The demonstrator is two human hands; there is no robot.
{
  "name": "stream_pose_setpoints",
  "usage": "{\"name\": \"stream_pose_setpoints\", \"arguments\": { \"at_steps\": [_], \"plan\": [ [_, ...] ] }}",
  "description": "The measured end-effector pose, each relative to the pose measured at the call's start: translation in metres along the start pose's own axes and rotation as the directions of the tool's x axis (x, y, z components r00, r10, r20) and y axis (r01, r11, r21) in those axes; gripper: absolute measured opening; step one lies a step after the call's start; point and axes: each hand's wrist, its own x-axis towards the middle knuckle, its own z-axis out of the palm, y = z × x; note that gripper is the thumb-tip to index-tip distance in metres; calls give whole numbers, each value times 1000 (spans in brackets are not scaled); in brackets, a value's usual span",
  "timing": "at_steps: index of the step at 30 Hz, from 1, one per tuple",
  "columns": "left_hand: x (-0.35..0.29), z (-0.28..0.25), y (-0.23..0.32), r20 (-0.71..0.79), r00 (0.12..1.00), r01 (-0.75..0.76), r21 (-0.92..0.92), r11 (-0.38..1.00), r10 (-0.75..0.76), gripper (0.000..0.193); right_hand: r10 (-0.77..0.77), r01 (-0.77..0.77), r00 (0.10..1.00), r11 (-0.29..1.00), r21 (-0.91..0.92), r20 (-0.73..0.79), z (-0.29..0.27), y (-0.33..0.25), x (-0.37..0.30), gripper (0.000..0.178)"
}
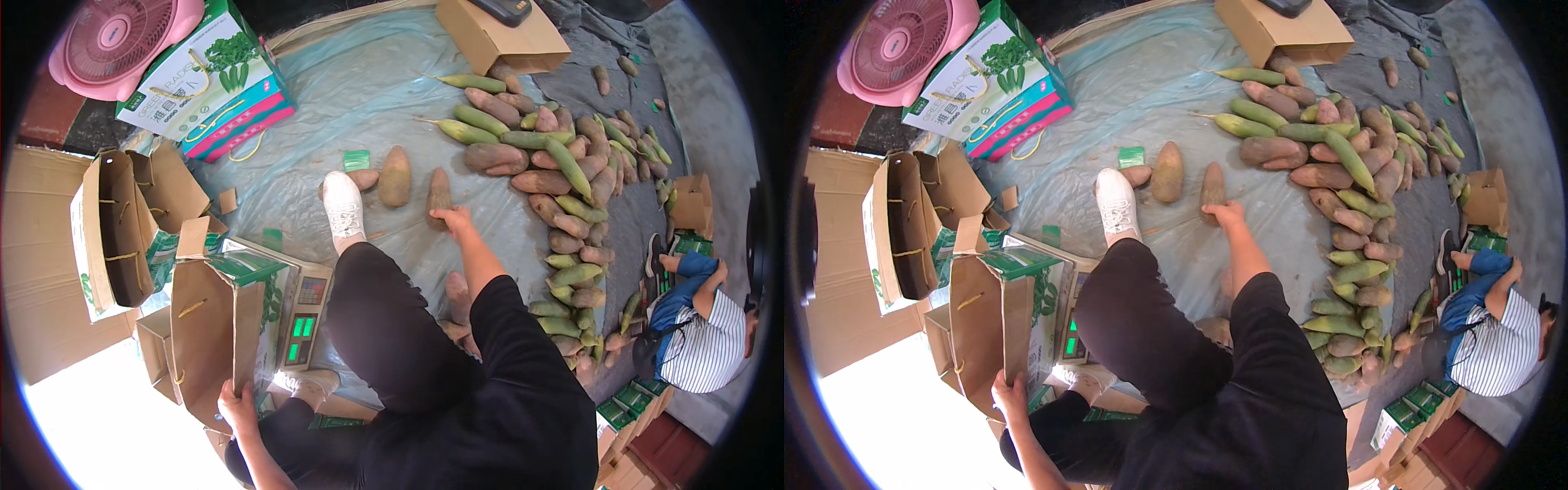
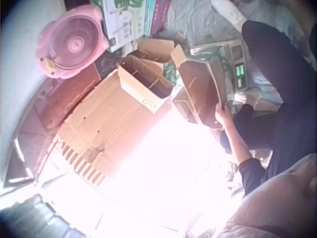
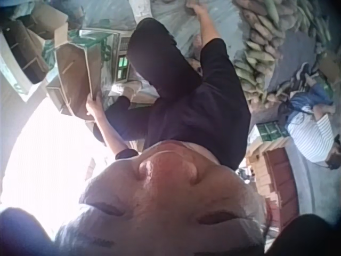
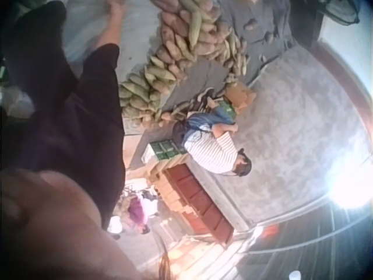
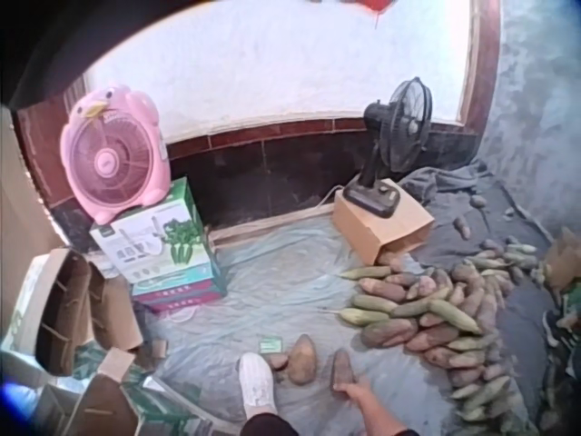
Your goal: Sort and pack cucumbers into cardboard boxes and weigh them.
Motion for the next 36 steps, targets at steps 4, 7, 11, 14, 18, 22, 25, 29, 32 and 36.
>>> {"name": "stream_pose_setpoints", "arguments": {
  "at_steps": [4, 7, 11, 14, 18, 22, 25, 29, 32, 36],
  "plan": [
    [-1, 4, -6, -19, 1000, -16, 22, 1000, 17, 15, 69, -70, 995, 998, 8, 70, -12, 4, -16, 87],
    [-1, 7, -4, -24, 999, -36, -41, 999, 35, 16, 30, -32, 998, 999, 43, 47, -19, 10, -22, 86],
    [0, 7, 1, -30, 997, -68, -37, 997, 67, 15, 5, -5, 1000, 1000, 8, -2, -21, 21, -8, 83],
    [-1, 4, 7, -43, 997, -72, -9, 997, 72, 13, 31, -31, 1000, 995, 98, 2, -16, 13, -10, 78],
    [-1, 4, 6, -49, 997, -53, 0, 999, 53, 12, -10, 1, 998, 987, 161, 54, -13, -13, 4, 69],
    [1, 6, 10, -35, 999, -16, -20, 1000, 15, 11, -88, 78, 995, 976, 204, 41, -4, -47, 34, 65],
    [1, 8, 1, -22, 1000, -4, -10, 1000, 3, 11, -186, 207, 976, 954, 216, -115, 14, -78, 52, 66],
    [1, 10, -5, -50, 998, -46, 22, 999, 47, 10, -263, 316, 934, 924, 214, -241, 35, -114, 81, 66],
    [5, 10, 8, 2, 1000, 7, -11, 1000, -7, 11, -228, 332, 907, 905, 267, -353, 43, -131, 102, 66],
    [4, 7, 8, -47, 999, -9, -5, 1000, 9, 11, -106, 200, 966, 885, 421, -235, 64, -151, 99, 66]
  ]
}}
